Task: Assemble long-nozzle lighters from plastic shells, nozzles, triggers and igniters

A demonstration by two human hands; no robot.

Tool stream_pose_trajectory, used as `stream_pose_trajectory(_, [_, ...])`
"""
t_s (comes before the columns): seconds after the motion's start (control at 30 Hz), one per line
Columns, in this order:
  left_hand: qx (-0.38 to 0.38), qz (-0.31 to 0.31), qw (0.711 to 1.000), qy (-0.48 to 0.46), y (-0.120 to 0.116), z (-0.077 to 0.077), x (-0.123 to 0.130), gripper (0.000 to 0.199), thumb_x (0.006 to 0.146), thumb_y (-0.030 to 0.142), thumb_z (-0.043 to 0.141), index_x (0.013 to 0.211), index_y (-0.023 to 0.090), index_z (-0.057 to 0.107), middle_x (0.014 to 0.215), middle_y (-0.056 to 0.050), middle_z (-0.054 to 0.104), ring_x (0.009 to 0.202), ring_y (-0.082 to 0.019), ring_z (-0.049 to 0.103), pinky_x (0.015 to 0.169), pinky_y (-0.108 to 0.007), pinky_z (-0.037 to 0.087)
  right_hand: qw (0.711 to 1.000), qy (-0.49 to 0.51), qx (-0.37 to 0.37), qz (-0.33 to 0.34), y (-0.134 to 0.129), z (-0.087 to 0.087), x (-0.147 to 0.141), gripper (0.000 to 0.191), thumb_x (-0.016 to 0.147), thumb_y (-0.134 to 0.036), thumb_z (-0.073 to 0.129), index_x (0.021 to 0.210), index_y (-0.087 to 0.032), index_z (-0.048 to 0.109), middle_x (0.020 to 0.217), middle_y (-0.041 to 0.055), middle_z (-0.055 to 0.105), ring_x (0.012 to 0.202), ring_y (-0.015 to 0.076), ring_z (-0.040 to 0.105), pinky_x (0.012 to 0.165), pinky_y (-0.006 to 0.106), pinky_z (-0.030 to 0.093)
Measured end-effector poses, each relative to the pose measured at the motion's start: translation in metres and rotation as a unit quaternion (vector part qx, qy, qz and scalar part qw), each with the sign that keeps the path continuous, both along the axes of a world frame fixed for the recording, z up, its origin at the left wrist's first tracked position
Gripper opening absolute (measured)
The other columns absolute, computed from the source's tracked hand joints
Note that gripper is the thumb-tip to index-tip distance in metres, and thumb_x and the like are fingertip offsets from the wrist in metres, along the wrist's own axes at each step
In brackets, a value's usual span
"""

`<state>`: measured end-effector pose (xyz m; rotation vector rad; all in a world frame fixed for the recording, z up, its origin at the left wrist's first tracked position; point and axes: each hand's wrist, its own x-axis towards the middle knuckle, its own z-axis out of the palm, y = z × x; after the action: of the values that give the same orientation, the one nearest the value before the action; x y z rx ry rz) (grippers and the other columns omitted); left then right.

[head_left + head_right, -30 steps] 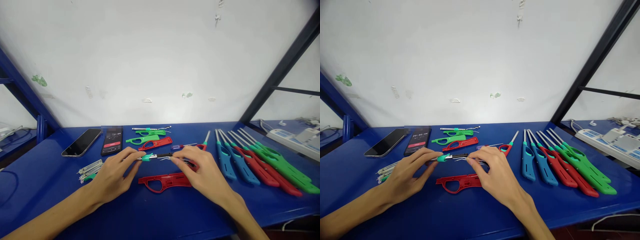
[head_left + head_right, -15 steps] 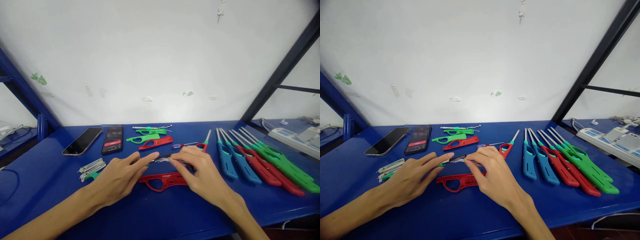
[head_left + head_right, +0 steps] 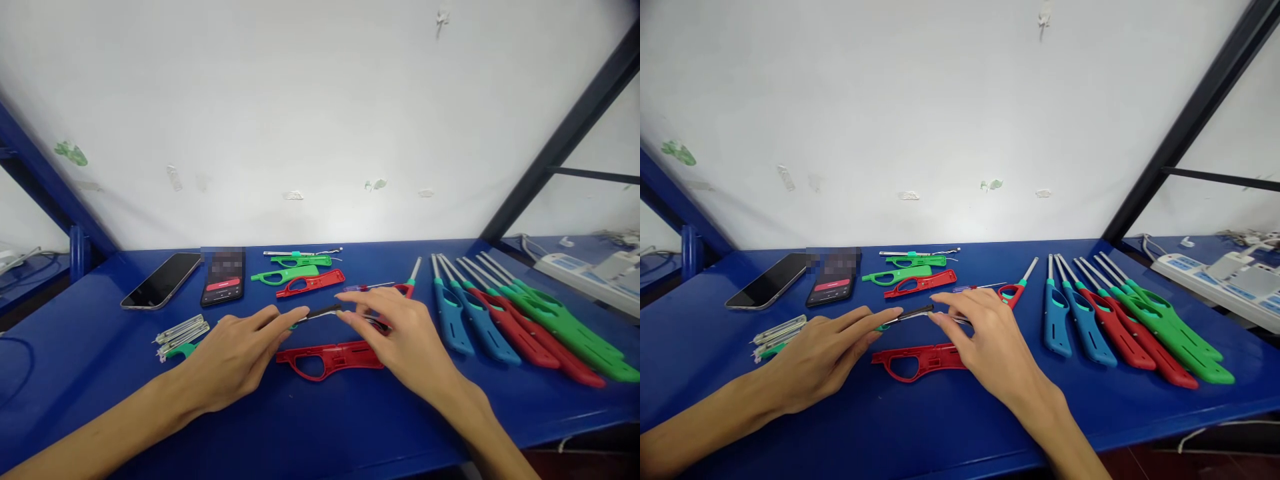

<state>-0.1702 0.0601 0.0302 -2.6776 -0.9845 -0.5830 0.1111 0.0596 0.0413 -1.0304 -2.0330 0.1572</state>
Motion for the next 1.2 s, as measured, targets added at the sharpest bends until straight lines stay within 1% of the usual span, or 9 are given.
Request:
stream_pose_trajectory(0.07, [-0.009, -0.001, 1.0, -0.001, -0.0008, 0.0, -0.001, 0.043, 0.114, 0.021, 0.025, 0.154, 0.024, 0.039, 0.109, -0.002, 0.069, 0.064, -0.011, 0.061, 0.049, -0.025, 0.037, 1.0, -0.007, 0.011, 0.011, 0.0, 0.0, -0.0004, 0.022, 0.1, -0.023, 0.072, 0.122, -0.025, 0.075, 0.082, -0.0037, 0.074, 0.075, 0.0167, 0.065, 0.081, 0.034, 0.048])
stream_pose_trajectory(0.13, [-0.018, -0.001, 1.0, -0.002, -0.0012, -0.0009, -0.0018, 0.044, 0.111, 0.015, 0.028, 0.153, 0.025, 0.04, 0.123, -0.004, 0.068, 0.071, -0.011, 0.066, 0.052, -0.024, 0.04, 0.999, -0.016, 0.022, 0.021, 0.0003, 0.0002, -0.0007, 0.017, 0.101, -0.023, 0.07, 0.117, -0.024, 0.077, 0.086, -0.0027, 0.075, 0.077, 0.0164, 0.065, 0.083, 0.034, 0.048])
stream_pose_trajectory(0.2, [-0.023, -0.002, 1.0, -0.003, -0.0011, -0.0022, -0.002, 0.047, 0.108, 0.011, 0.031, 0.153, 0.025, 0.04, 0.129, -0.005, 0.067, 0.077, -0.012, 0.068, 0.055, -0.024, 0.043, 0.999, -0.022, 0.029, 0.027, 0.0007, 0.0006, -0.0007, 0.013, 0.101, -0.022, 0.069, 0.112, -0.022, 0.078, 0.086, -0.0018, 0.075, 0.077, 0.0166, 0.065, 0.083, 0.035, 0.047])
stream_pose_trajectory(0.33, [-0.028, 0.002, 1.0, 0.001, -0.0011, -0.0016, -0.0008, 0.058, 0.103, 0.006, 0.033, 0.158, 0.026, 0.033, 0.127, -0.006, 0.068, 0.081, -0.014, 0.07, 0.057, -0.025, 0.046, 0.999, -0.03, 0.03, 0.033, 0.0013, 0.0019, -0.0004, 0.012, 0.102, -0.022, 0.068, 0.109, -0.022, 0.078, 0.086, -0.0009, 0.075, 0.077, 0.0169, 0.067, 0.083, 0.035, 0.047])
stream_pose_trajectory(0.43, [-0.026, -0.007, 0.999, 0.019, -0.0023, 0.0022, 0.0007, 0.072, 0.097, -0.001, 0.031, 0.161, 0.031, 0.029, 0.126, -0.004, 0.067, 0.077, -0.013, 0.07, 0.055, -0.025, 0.045, 0.998, -0.031, 0.03, 0.037, 0.0011, 0.0029, -0.0001, 0.012, 0.102, -0.022, 0.068, 0.108, -0.022, 0.079, 0.088, -0.0005, 0.076, 0.078, 0.0168, 0.068, 0.086, 0.036, 0.048])
stream_pose_trajectory(0.5, [-0.011, -0.017, 0.999, 0.032, -0.003, 0.0042, 0.0011, 0.076, 0.093, -0.003, 0.03, 0.159, 0.034, 0.03, 0.123, -0.004, 0.066, 0.073, -0.013, 0.068, 0.054, -0.026, 0.045, 0.998, -0.03, 0.031, 0.038, 0.0008, 0.0033, 0.0, 0.012, 0.103, -0.022, 0.067, 0.107, -0.022, 0.079, 0.089, -0.0004, 0.077, 0.078, 0.0168, 0.068, 0.086, 0.036, 0.048])
stream_pose_trajectory(0.77, [0.023, -0.031, 0.999, 0.037, -0.0015, 0.0031, 0.0002, 0.071, 0.092, -0.004, 0.03, 0.153, 0.03, 0.04, 0.119, -0.006, 0.065, 0.067, -0.012, 0.064, 0.052, -0.025, 0.042, 0.998, -0.026, 0.035, 0.044, -0.0001, 0.0031, -0.001, 0.011, 0.102, -0.021, 0.069, 0.108, -0.021, 0.078, 0.089, -0.0011, 0.076, 0.079, 0.0156, 0.068, 0.086, 0.035, 0.048])
stream_pose_trajectory(0.9, [0.039, -0.037, 0.998, 0.028, -0.0006, 0.0016, -0.0007, 0.071, 0.091, -0.005, 0.03, 0.151, 0.03, 0.042, 0.118, -0.005, 0.064, 0.069, -0.012, 0.065, 0.053, -0.024, 0.041, 0.998, -0.025, 0.033, 0.047, -0.0003, 0.0025, -0.0006, 0.009, 0.102, -0.021, 0.069, 0.105, -0.021, 0.077, 0.091, -0.0012, 0.077, 0.08, 0.0157, 0.069, 0.087, 0.035, 0.048])
stream_pose_trajectory(1.2, [0.025, -0.05, 0.998, 0.03, 0.0002, -0.0029, -0.0039, 0.082, 0.086, -0.009, 0.029, 0.154, 0.036, 0.038, 0.125, -0.004, 0.061, 0.067, -0.007, 0.062, 0.06, -0.022, 0.045, 0.999, -0.023, 0.024, 0.041, -0.0008, 0.0025, 0.0002, 0.009, 0.104, -0.024, 0.066, 0.102, -0.023, 0.075, 0.092, -0.0006, 0.078, 0.082, 0.0177, 0.069, 0.085, 0.038, 0.048])
